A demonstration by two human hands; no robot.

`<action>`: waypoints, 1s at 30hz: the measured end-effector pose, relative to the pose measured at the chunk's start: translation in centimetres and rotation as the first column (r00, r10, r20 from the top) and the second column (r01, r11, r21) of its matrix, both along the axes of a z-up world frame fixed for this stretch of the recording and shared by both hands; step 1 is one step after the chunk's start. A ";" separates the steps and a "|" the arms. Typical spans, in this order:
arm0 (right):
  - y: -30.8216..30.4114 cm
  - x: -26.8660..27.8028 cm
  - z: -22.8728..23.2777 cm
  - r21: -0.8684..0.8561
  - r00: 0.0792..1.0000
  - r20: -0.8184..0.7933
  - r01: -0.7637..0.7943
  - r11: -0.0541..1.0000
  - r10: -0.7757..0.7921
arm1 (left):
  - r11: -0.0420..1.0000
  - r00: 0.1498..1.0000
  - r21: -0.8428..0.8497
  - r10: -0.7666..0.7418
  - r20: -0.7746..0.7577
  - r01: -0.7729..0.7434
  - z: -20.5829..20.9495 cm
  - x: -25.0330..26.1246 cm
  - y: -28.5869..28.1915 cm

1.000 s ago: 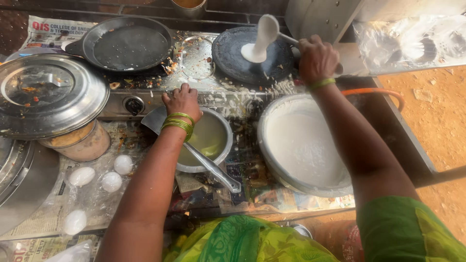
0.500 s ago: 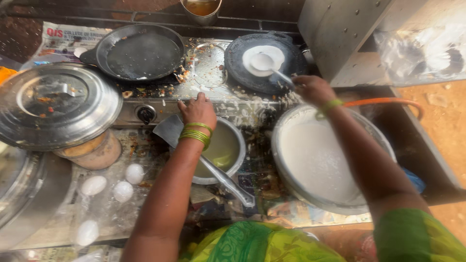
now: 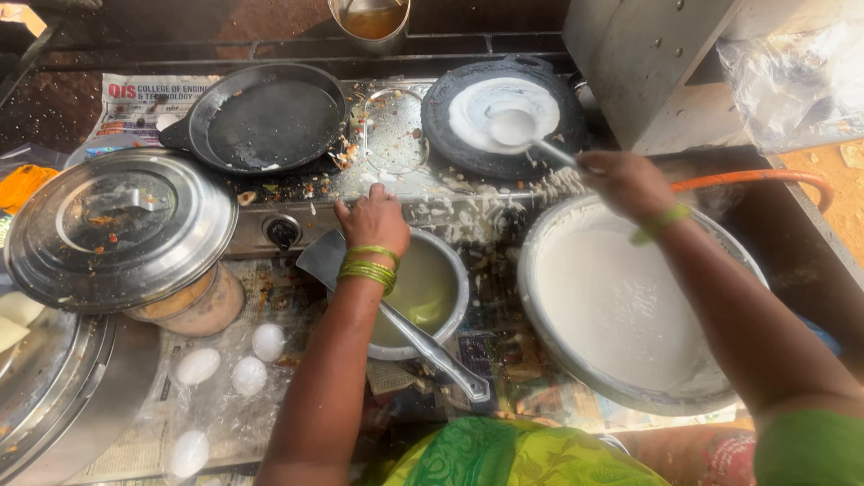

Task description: The person prepares dosa batter, pours it onto hot pans, spreads it into thin circles, adds oil, and flips the cooking dosas. They remove finished dosas to a tray and continue the cycle with fresh batter.

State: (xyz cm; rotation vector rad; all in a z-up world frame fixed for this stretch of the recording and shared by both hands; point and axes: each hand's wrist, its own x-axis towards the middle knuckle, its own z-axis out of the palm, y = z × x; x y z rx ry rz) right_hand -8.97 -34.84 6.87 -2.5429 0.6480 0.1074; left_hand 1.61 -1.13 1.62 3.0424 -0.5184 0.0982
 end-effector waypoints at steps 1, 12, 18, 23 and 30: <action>-1.2 -0.8 0.7 0.002 0.999 -0.011 0.043 0.999 -0.043 | 1.000 1.000 -0.007 -0.003 -0.002 0.003 0.1 0.2 0.1; 1.7 6.2 0.3 -0.088 0.980 0.075 -0.180 0.980 0.187 | 0.998 0.998 0.049 0.041 -0.042 -0.039 -0.6 0.0 -0.8; -1.3 -0.6 2.3 -0.022 0.998 -0.031 0.047 0.999 -0.048 | 0.999 0.997 0.043 0.032 -0.073 -0.029 0.1 -0.3 0.3; -2.8 2.3 3.4 0.613 0.936 0.318 -0.084 0.785 -0.148 | 0.997 0.993 0.029 0.067 -0.093 -0.065 0.9 -0.4 -0.1; -4.6 -16.0 10.4 -0.044 0.978 -0.024 0.204 0.978 -0.205 | 0.990 0.986 0.144 0.030 -0.165 -0.006 1.1 0.0 -0.6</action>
